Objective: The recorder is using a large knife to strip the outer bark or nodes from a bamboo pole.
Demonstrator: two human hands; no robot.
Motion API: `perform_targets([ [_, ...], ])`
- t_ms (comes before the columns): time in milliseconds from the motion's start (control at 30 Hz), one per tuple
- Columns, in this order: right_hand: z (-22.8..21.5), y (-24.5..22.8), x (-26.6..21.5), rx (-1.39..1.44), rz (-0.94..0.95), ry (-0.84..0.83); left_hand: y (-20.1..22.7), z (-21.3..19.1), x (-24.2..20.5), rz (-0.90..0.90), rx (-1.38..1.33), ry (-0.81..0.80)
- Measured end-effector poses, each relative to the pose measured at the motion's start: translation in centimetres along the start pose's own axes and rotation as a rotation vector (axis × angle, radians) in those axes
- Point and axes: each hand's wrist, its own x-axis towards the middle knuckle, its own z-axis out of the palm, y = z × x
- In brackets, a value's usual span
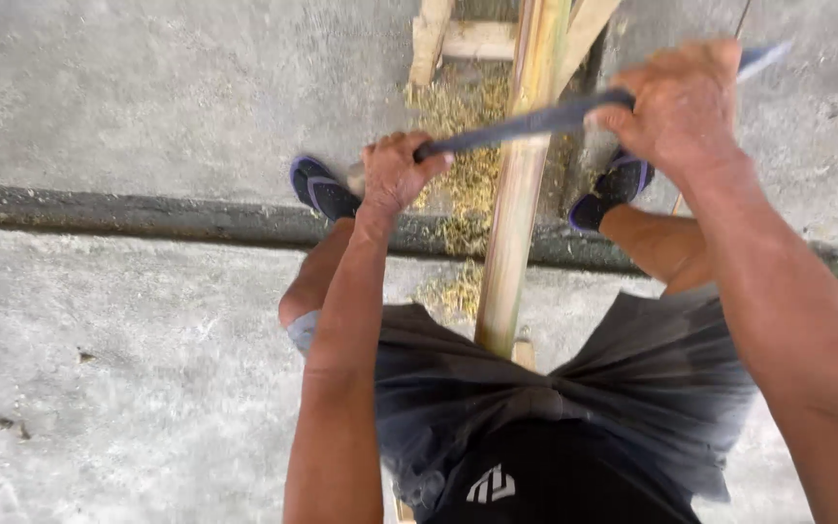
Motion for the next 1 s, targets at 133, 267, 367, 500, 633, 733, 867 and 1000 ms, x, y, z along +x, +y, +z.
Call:
perform_targets([
  [133,-0.2,-1.3,-0.7,-0.144,-0.031,0.013,0.3,0.1,-0.5,0.014,-0.008,0.183],
  [267,0.4,-3.7,-5.3,-0.049,0.070,-0.084,-0.1,-0.8,-4.6,0.025,0.092,0.103],
  [367,1.3,-4.1,-6.0,0.000,0.095,-0.055,0.2,-2.3,-4.5,0.040,0.168,0.043],
  [500,1.1,-2.0,-3.2,-0.183,0.076,-0.075,0.3,-1.8,-1.5,-0.005,0.172,-0.042],
  [633,1.2,0.1,-1.7,-0.083,0.015,0.041,0.4,-0.1,0.6,0.019,0.050,0.147],
  [733,0.1,-0.8,-1.4,-0.233,-0.017,0.036,0.9,-0.5,0.5,0.043,0.036,0.183],
  [867,0.1,-1.2,-2.7,-0.119,0.002,0.023,1.3,-0.5,-0.9,-0.079,0.053,0.072],
  [1000,1.9,-1.3,-4.0,-0.130,0.033,0.067,-0.6,0.8,-0.2,0.151,0.093,0.315],
])
